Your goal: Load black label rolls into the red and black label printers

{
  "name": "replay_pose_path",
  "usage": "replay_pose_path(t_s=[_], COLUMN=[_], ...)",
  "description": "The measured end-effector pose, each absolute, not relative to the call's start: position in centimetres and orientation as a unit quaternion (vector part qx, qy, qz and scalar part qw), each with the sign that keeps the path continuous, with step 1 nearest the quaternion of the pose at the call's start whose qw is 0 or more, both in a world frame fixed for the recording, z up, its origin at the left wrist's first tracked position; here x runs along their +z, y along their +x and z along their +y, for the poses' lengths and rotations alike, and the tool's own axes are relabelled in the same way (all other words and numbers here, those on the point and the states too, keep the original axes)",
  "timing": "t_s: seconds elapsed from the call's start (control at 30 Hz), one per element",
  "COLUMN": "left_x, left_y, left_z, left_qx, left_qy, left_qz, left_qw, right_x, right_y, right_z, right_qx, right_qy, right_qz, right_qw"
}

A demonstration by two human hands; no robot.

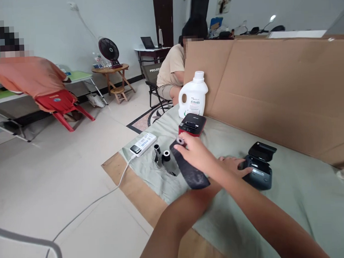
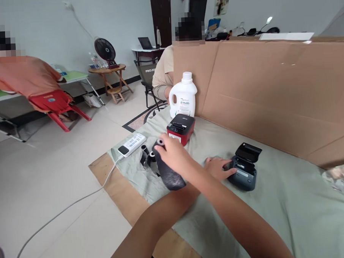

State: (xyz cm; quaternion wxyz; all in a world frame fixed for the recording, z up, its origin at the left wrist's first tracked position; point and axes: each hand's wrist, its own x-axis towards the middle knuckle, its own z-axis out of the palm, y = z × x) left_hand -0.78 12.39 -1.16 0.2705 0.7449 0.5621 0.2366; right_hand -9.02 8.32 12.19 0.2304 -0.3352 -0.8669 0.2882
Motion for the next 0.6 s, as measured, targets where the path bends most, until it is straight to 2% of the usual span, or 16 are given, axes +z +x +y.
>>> replay_pose_path(t_s=[0.13, 0.3, 0.43, 0.6], left_x=[-2.2, -3.0, -2.9, -2.6], left_y=[-0.8, -0.6, -0.7, -0.8], left_z=[12.4, 12.6, 12.6, 12.6], left_qx=[0.279, 0.285, 0.274, 0.280], left_qy=[0.740, 0.740, 0.747, 0.747], left_qz=[0.547, 0.545, 0.541, 0.541], left_qw=[0.274, 0.273, 0.272, 0.266], right_x=[10.1, 5.8, 4.1, 6.4], right_y=[-14.5, -17.5, -17.1, -15.3], right_z=[5.1, 3.6, 4.2, 6.9], right_qx=[0.225, 0.017, -0.045, -0.021], right_qy=[-0.191, -0.025, -0.010, -0.116], right_qz=[-0.944, -0.999, -0.998, -0.985], right_qw=[0.151, 0.039, 0.049, 0.123])
